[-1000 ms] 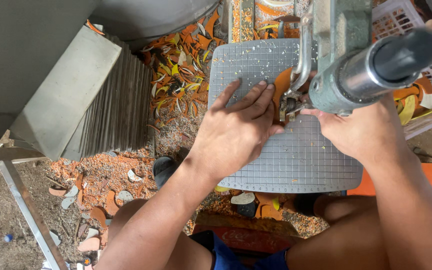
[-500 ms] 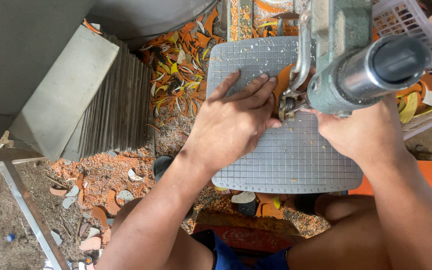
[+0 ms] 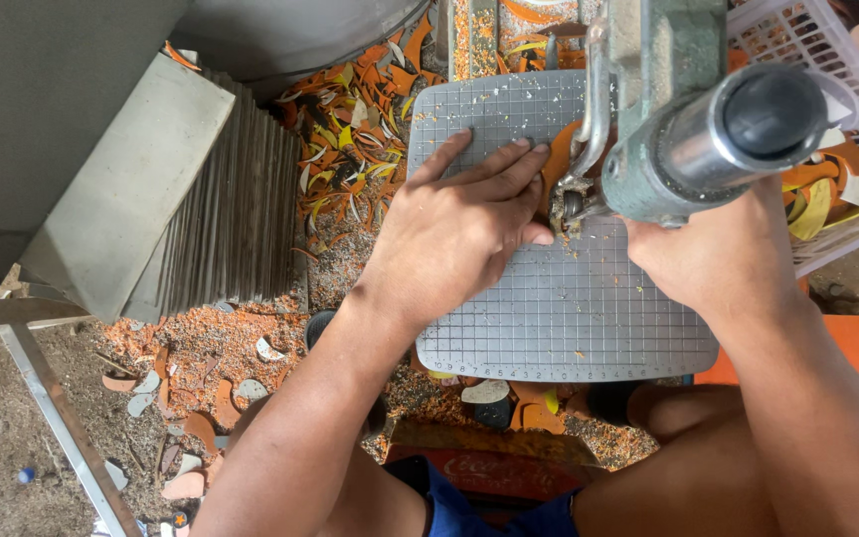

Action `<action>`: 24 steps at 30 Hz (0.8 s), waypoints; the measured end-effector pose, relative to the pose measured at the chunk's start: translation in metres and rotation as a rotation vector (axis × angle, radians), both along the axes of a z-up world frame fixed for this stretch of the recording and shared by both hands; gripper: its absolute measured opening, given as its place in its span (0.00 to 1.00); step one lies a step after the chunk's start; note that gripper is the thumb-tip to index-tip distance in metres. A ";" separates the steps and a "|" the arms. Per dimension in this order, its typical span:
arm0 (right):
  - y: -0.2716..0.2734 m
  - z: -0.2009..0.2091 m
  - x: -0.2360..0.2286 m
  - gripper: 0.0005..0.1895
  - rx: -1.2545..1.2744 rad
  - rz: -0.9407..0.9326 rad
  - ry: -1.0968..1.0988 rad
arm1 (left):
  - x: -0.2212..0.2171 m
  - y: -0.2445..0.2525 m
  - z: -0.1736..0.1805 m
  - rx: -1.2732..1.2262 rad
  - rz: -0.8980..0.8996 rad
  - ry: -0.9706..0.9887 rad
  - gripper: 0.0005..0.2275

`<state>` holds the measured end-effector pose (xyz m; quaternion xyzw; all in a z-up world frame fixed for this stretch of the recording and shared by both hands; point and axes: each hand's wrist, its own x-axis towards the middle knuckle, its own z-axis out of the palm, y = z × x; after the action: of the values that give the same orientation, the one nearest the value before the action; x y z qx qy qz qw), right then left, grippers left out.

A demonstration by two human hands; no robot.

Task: The person uses a vertical spindle sander to shape the edges of several small, colorful foam pieces. They guide each piece against the rotating spindle, then place the finished pieces into a nearby white basket.

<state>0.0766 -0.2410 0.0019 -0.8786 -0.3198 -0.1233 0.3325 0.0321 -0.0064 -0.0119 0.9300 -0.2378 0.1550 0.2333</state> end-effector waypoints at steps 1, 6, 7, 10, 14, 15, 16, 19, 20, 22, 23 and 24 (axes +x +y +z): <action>-0.001 -0.001 0.000 0.10 0.000 0.003 0.012 | 0.000 0.001 0.000 -0.002 -0.004 -0.002 0.14; -0.004 -0.005 0.005 0.10 -0.054 -0.011 -0.028 | 0.005 0.002 0.004 0.012 0.000 -0.017 0.15; -0.004 -0.008 0.007 0.09 -0.076 -0.021 -0.021 | 0.008 0.003 0.005 0.022 -0.001 -0.009 0.16; -0.008 -0.017 0.013 0.08 -0.145 -0.037 -0.045 | 0.011 0.005 0.008 -0.028 0.017 0.051 0.26; -0.009 -0.028 0.021 0.10 -0.295 -0.062 -0.178 | 0.017 0.003 0.007 0.114 0.023 0.004 0.22; -0.008 -0.029 0.023 0.09 -0.289 -0.064 -0.142 | 0.020 0.003 0.007 0.137 0.056 -0.013 0.20; -0.006 -0.029 0.025 0.08 -0.283 -0.067 -0.107 | 0.024 0.003 0.007 0.159 0.090 -0.030 0.19; -0.006 -0.017 0.024 0.07 -0.314 -0.059 -0.031 | 0.025 0.012 0.015 0.142 0.161 0.029 0.17; -0.007 -0.011 0.023 0.07 -0.332 -0.054 -0.010 | 0.025 0.017 0.019 0.123 0.179 0.068 0.17; -0.019 0.008 0.014 0.09 -0.369 0.037 -0.027 | 0.011 0.021 0.028 0.150 0.136 0.103 0.16; -0.024 0.016 0.009 0.10 -0.385 0.083 -0.036 | -0.001 0.022 0.033 0.166 0.116 0.120 0.16; -0.029 0.024 0.004 0.12 -0.408 0.060 0.053 | -0.015 0.025 0.038 0.188 0.091 0.158 0.15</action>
<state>0.0811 -0.2695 0.0259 -0.9208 -0.3552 -0.0227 0.1594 0.0170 0.0181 0.0264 0.9670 -0.1897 0.0686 0.1559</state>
